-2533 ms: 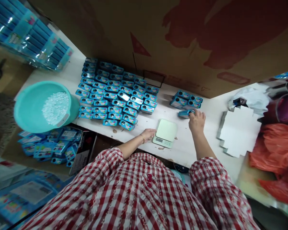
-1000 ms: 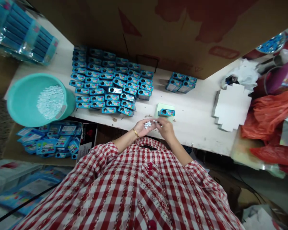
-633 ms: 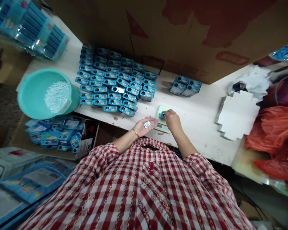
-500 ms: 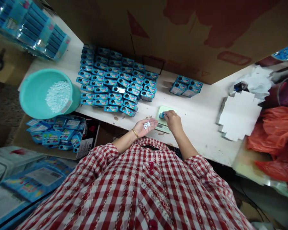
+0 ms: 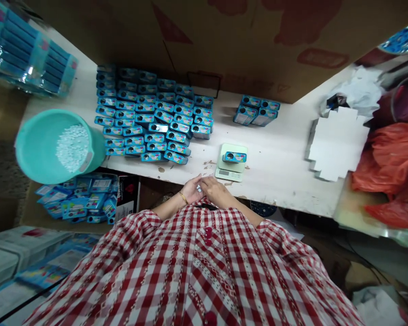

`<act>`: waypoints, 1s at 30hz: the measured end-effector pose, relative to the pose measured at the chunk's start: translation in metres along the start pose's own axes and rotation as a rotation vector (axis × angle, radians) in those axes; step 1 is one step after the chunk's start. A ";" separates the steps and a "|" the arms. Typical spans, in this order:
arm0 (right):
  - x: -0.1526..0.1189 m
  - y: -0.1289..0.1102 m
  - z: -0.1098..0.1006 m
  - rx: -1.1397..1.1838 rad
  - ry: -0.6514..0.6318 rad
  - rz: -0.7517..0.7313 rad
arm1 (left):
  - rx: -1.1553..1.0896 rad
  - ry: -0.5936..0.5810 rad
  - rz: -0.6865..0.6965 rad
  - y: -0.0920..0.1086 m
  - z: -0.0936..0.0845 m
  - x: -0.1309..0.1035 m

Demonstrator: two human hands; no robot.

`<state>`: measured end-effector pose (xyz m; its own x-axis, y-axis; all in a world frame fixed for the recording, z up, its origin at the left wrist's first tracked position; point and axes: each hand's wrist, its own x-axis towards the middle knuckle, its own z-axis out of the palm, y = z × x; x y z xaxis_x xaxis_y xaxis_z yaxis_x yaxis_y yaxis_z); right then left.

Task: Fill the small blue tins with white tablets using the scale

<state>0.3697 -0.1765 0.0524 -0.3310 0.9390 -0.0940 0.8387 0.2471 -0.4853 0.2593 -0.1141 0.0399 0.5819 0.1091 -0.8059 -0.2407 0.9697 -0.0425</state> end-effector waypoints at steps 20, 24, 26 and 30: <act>-0.006 0.064 -0.042 0.212 0.273 0.373 | 0.087 -0.062 0.121 0.008 0.037 0.021; -0.001 0.089 -0.057 0.106 0.281 0.485 | 0.145 -0.052 0.133 0.014 0.045 0.022; 0.001 0.093 -0.058 0.073 0.253 0.496 | 0.138 -0.036 0.147 0.014 0.041 0.021; -0.004 0.094 -0.052 0.118 0.355 0.475 | 0.105 -0.007 0.148 0.011 0.026 0.017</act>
<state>0.4723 -0.1440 0.0523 0.2498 0.9675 -0.0385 0.7990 -0.2284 -0.5563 0.2869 -0.0954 0.0412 0.5519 0.2531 -0.7946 -0.2419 0.9604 0.1378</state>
